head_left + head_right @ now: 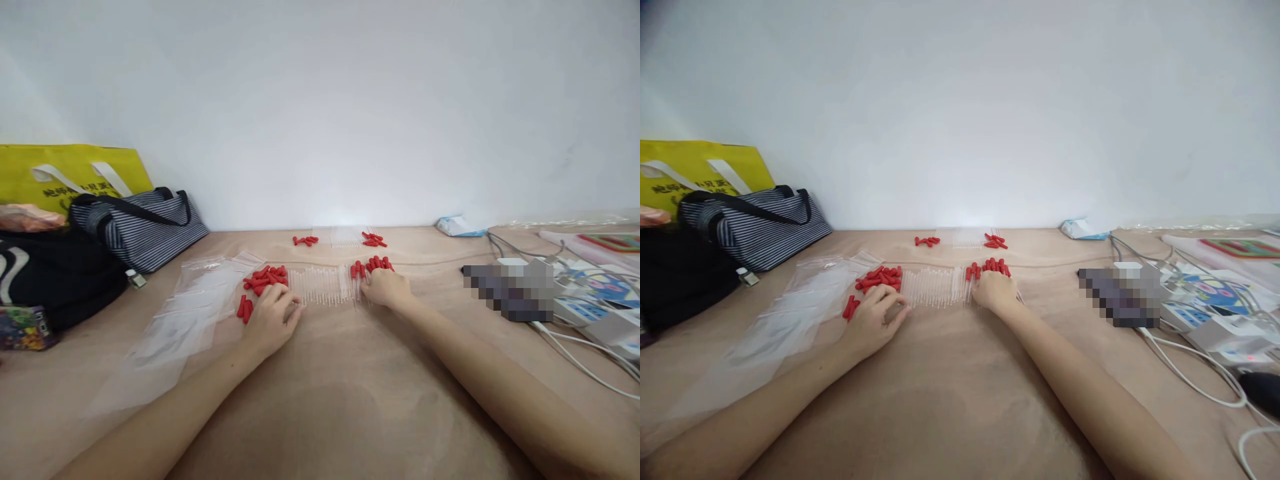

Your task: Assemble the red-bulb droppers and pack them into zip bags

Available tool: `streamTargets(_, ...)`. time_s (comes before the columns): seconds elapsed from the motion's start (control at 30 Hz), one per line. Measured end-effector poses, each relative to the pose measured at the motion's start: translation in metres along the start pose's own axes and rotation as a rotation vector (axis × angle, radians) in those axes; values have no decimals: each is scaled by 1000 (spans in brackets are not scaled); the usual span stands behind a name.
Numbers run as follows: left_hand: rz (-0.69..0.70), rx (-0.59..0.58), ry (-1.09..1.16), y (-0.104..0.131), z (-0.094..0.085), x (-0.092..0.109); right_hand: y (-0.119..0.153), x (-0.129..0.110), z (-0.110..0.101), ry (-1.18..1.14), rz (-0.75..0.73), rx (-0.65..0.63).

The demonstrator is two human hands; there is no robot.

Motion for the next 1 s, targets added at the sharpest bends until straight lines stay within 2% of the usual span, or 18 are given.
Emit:
streamTargets(0.1,-31,22,-221,0,-10,-24,-1,4,1,43,77,-8)
streamTargets(0.23,-6,-12,-319,-3,-8,-40,0,6,-1,70,105,-19)
streamTargets(0.37,15,-40,-318,-6,-3,-39,2,9,-9,85,113,-5)
streamTargets(0.47,32,-42,-308,-8,-1,-36,10,11,-17,91,88,67)
streamTargets(0.57,41,-41,-283,-8,0,-35,27,9,-20,50,-3,173)
streamTargets(0.63,40,-15,-246,-8,-2,-34,43,6,-19,-4,-114,233)
streamTargets(0.73,54,67,-113,-8,-9,-21,65,5,-12,-92,-303,266)
streamTargets(0.83,129,97,147,-9,-11,3,78,9,-9,-226,-456,274)
streamTargets(0.9,207,23,320,-8,-4,23,81,10,-10,-361,-538,260)
streamTargets(1.0,278,-156,486,-4,10,44,83,6,-9,-507,-646,208)
Point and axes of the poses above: each hand's wrist, its own y-axis away from the middle knuckle, its own z-axis out of the palm, x = y × z, the point moved 8 cm from there along -y, towards the middle knuckle, and after that the axes turned 15 degrees about z, right-handed, at the moved point
